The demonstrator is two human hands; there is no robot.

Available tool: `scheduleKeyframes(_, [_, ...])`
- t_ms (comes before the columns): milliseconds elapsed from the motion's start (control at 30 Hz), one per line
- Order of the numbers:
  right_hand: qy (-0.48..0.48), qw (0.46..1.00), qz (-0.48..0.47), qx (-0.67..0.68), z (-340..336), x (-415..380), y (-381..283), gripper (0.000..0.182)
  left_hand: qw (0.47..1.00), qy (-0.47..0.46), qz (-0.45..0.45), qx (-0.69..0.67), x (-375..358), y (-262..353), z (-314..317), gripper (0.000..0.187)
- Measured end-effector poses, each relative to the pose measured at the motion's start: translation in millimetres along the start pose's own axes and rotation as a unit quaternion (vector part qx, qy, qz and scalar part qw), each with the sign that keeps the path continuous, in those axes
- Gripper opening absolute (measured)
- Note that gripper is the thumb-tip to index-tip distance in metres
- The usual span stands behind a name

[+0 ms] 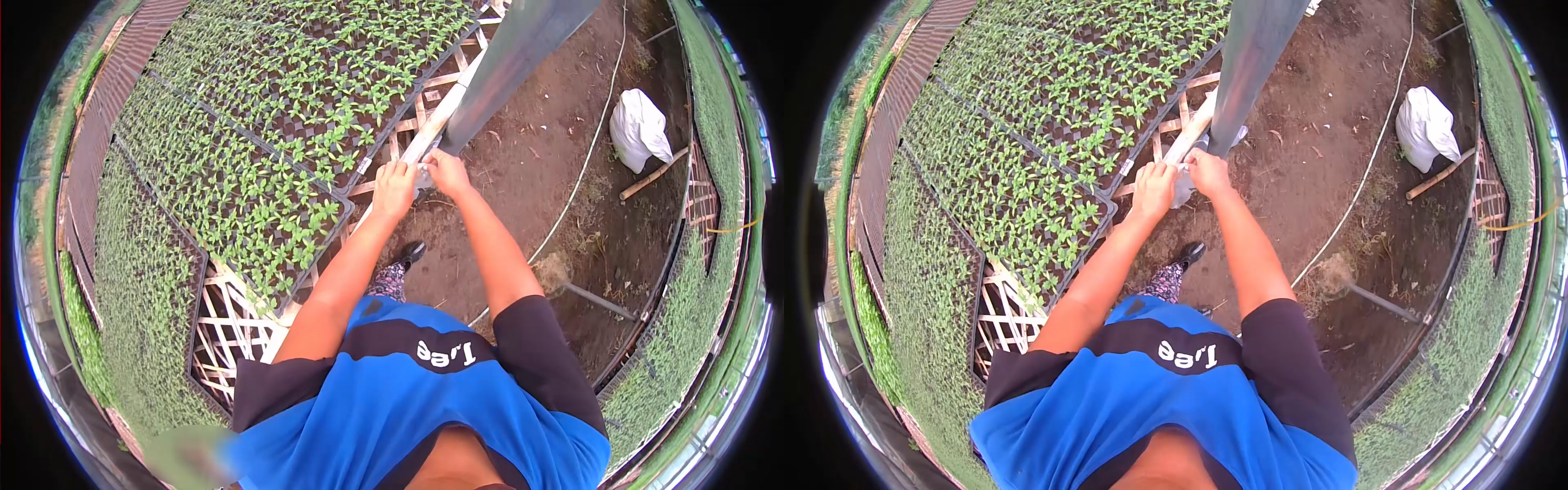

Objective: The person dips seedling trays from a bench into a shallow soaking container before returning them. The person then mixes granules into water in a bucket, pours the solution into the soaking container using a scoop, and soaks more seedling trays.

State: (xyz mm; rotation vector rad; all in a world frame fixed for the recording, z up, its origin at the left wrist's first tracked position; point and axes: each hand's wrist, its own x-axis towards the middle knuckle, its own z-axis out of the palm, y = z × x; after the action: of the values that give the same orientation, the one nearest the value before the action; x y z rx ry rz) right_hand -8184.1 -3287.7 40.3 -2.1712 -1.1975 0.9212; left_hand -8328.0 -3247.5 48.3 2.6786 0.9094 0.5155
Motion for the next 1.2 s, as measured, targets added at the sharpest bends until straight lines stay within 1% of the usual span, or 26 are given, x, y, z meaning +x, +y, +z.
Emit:
scheduleKeyframes(67, [0.007, 0.992, 0.035, 0.121, 21, 8, 16, 0.010, 0.999, -0.008, -0.018, 0.027, -1, 4, 1, 0.019])
scheduleKeyframes(100, [0.001, 0.979, 0.055, 0.199, 36, 15, 30, 0.009, 0.999, -0.012, -0.026, 0.042, -2, 5, 0, 0.020])
scheduleKeyframes(133, [-0.004, 0.958, 0.073, 0.276, 36, 15, 26, 0.009, 0.999, -0.012, -0.011, 0.040, -2, 5, 0, 0.022])
scheduleKeyframes(167, [-0.020, 0.954, 0.096, 0.283, 36, 10, 25, 0.009, 0.999, -0.013, 0.004, 0.039, -3, 3, -1, 0.024])
scheduleKeyframes(200, [-0.028, 0.956, 0.077, 0.283, 41, 6, 29, 0.011, 0.999, -0.013, 0.022, 0.037, -4, 0, -2, 0.025])
scheduleKeyframes(267, [0.008, 0.963, 0.105, 0.249, 51, -2, 35, 0.017, 0.998, -0.024, 0.033, 0.042, -6, -4, -1, 0.028])
scheduleKeyframes(300, [0.030, 0.974, 0.037, 0.220, 55, -7, 48, 0.024, 0.998, -0.026, 0.042, 0.038, -6, -5, -3, 0.028])
scheduleKeyframes(367, [0.055, 0.974, 0.049, 0.216, 62, -30, 79, 0.026, 0.996, -0.051, 0.056, 0.043, -6, -2, -11, 0.031])
scheduleKeyframes(400, [0.079, 0.972, 0.060, 0.213, 55, -48, 94, 0.027, 0.996, -0.037, 0.062, 0.044, -8, -1, -11, 0.032])
scheduleKeyframes(433, [0.090, 0.981, 0.076, 0.157, 39, -75, 103, 0.028, 0.996, -0.040, 0.079, 0.030, -9, 3, -12, 0.034])
scheduleKeyframes(467, [0.105, 0.984, 0.101, 0.102, 24, -106, 113, 0.030, 0.993, -0.056, 0.098, 0.029, -11, 6, -11, 0.035])
scheduleKeyframes(567, [0.149, 0.941, 0.301, 0.050, 5, -211, 160, 0.027, 0.976, -0.073, 0.204, -0.028, -23, 30, -2, 0.032])
scheduleKeyframes(600, [0.190, 0.912, 0.359, 0.053, 0, -252, 172, 0.027, 0.968, -0.108, 0.225, -0.001, -28, 49, -8, 0.033])
scheduleKeyframes(633, [0.231, 0.876, 0.419, 0.063, 2, -299, 178, 0.026, 0.956, -0.131, 0.263, -0.026, -33, 62, -7, 0.035])
scheduleKeyframes(667, [0.270, 0.831, 0.481, 0.076, 9, -350, 183, 0.026, 0.941, -0.151, 0.301, -0.026, -38, 81, -9, 0.038])
scheduleKeyframes(700, [0.314, 0.793, 0.516, 0.080, 31, -396, 199, 0.024, 0.922, -0.150, 0.354, -0.047, -44, 92, -10, 0.038])
scheduleKeyframes(733, [0.347, 0.742, 0.566, 0.094, 38, -442, 188, 0.024, 0.894, -0.140, 0.420, -0.065, -49, 99, -4, 0.040])
scheduleKeyframes(767, [0.377, 0.683, 0.615, 0.111, 51, -483, 173, 0.024, 0.872, -0.151, 0.460, -0.071, -57, 108, -3, 0.041])
scheduleKeyframes(800, [0.444, 0.614, 0.642, 0.113, 77, -519, 160, 0.023, 0.848, -0.163, 0.496, -0.089, -66, 114, -2, 0.044])
scheduleKeyframes(833, [0.416, 0.557, 0.702, 0.154, 104, -552, 159, 0.023, 0.829, -0.197, 0.518, -0.069, -75, 119, -2, 0.043])
scheduleKeyframes(867, [0.440, 0.468, 0.740, 0.197, 139, -580, 155, 0.025, 0.813, -0.225, 0.537, -0.020, -83, 112, 18, 0.042])
scheduleKeyframes(900, [0.434, 0.353, 0.780, 0.281, 133, -598, 97, 0.028, 0.793, -0.274, 0.543, 0.034, -90, 112, 18, 0.043])
scheduleKeyframes(967, [0.467, 0.219, 0.772, 0.371, 158, -625, 59, 0.032, 0.768, -0.320, 0.550, 0.065, -113, 111, 47, 0.042])
scheduleKeyframes(1033, [0.457, 0.298, 0.727, 0.417, 170, -643, 36, 0.035, 0.738, -0.356, 0.565, 0.095, -153, 124, 59, 0.041])
scheduleKeyframes(1133, [0.250, 0.520, 0.741, 0.344, 93, -693, 42, 0.032, 0.685, -0.384, 0.608, 0.115, -209, 159, 59, 0.040])
scheduleKeyframes(1200, [0.434, 0.554, 0.697, 0.139, 60, -724, 22, 0.027, 0.651, -0.402, 0.636, 0.100, -238, 188, 63, 0.039])
